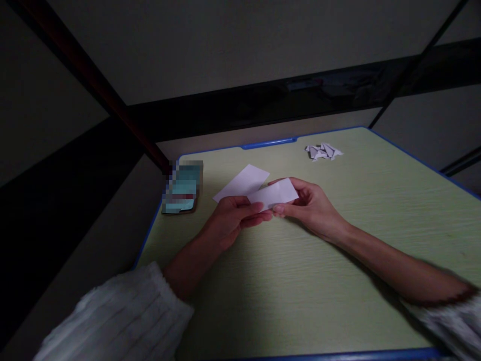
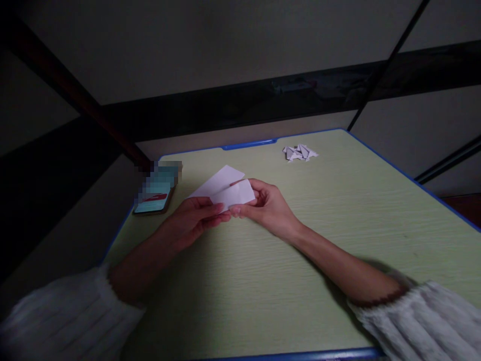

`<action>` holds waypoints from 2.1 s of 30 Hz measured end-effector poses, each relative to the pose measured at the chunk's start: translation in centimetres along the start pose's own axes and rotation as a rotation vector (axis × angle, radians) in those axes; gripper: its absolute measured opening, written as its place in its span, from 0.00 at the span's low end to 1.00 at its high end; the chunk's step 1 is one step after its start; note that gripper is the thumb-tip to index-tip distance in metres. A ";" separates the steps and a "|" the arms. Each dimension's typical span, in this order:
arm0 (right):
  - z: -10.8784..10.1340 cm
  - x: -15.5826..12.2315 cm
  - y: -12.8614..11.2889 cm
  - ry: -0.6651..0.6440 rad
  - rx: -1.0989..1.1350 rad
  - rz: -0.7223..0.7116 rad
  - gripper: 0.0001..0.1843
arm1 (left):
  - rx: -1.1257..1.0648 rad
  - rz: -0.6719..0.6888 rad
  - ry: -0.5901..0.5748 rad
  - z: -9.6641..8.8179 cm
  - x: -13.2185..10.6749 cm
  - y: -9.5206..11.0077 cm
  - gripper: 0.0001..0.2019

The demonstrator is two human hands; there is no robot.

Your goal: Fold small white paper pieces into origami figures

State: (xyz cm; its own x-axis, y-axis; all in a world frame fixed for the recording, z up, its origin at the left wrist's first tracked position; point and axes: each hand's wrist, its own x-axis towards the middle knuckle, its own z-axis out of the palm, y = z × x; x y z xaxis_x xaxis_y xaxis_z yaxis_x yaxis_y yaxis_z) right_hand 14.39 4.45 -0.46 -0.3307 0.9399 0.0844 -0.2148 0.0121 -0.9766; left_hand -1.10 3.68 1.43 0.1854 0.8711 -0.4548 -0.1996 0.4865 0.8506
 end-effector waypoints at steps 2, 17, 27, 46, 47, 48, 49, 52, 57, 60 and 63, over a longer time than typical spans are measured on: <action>-0.1 0.0 0.2 0.002 -0.008 -0.015 0.13 | 0.015 -0.004 0.008 0.0 0.0 0.1 0.05; -0.3 0.0 0.8 0.057 0.015 -0.027 0.05 | 0.029 0.020 -0.030 0.0 -0.3 0.1 0.04; 0.1 0.0 0.4 0.085 0.195 0.121 0.02 | 0.404 0.510 0.080 -0.5 0.3 -0.8 0.04; 0.5 -0.6 -0.7 0.212 0.003 -0.008 0.14 | 0.655 0.925 0.132 -0.9 -0.1 -1.1 0.16; 0.4 -0.6 -0.6 0.214 -0.011 -0.021 0.14 | 0.530 0.829 0.121 -0.5 -0.1 -1.0 0.16; 0.3 -0.6 -0.6 0.215 -0.019 -0.030 0.13 | 0.443 0.735 0.104 -0.2 -0.2 -0.9 0.16; 0.2 -0.6 -0.5 0.215 -0.025 -0.036 0.13 | 0.384 0.669 0.101 0.0 -0.3 -0.8 0.15; 0.2 -0.5 -0.5 0.227 -0.040 -0.045 0.13 | 0.325 0.566 0.098 0.3 -0.5 -0.5 0.12; 0.4 -0.6 -0.7 0.235 -0.078 -0.052 0.12 | 0.277 0.550 0.069 0.2 -0.7 -0.3 0.12; 0.4 -0.6 -0.7 0.235 -0.096 -0.053 0.11 | 0.303 0.547 0.071 0.2 -0.6 -0.4 0.13; 0.4 -0.7 -0.7 0.239 -0.112 -0.062 0.11 | 0.335 0.549 0.085 0.2 -0.3 -0.7 0.16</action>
State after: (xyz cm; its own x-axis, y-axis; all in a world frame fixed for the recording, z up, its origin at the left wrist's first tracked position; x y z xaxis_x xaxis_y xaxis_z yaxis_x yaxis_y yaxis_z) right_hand 14.43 3.69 0.25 -0.0912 0.9899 0.1083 -0.1207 0.0969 -0.9879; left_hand -0.80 3.05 1.01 0.0621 0.9962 0.0618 0.0700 -0.0661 0.9954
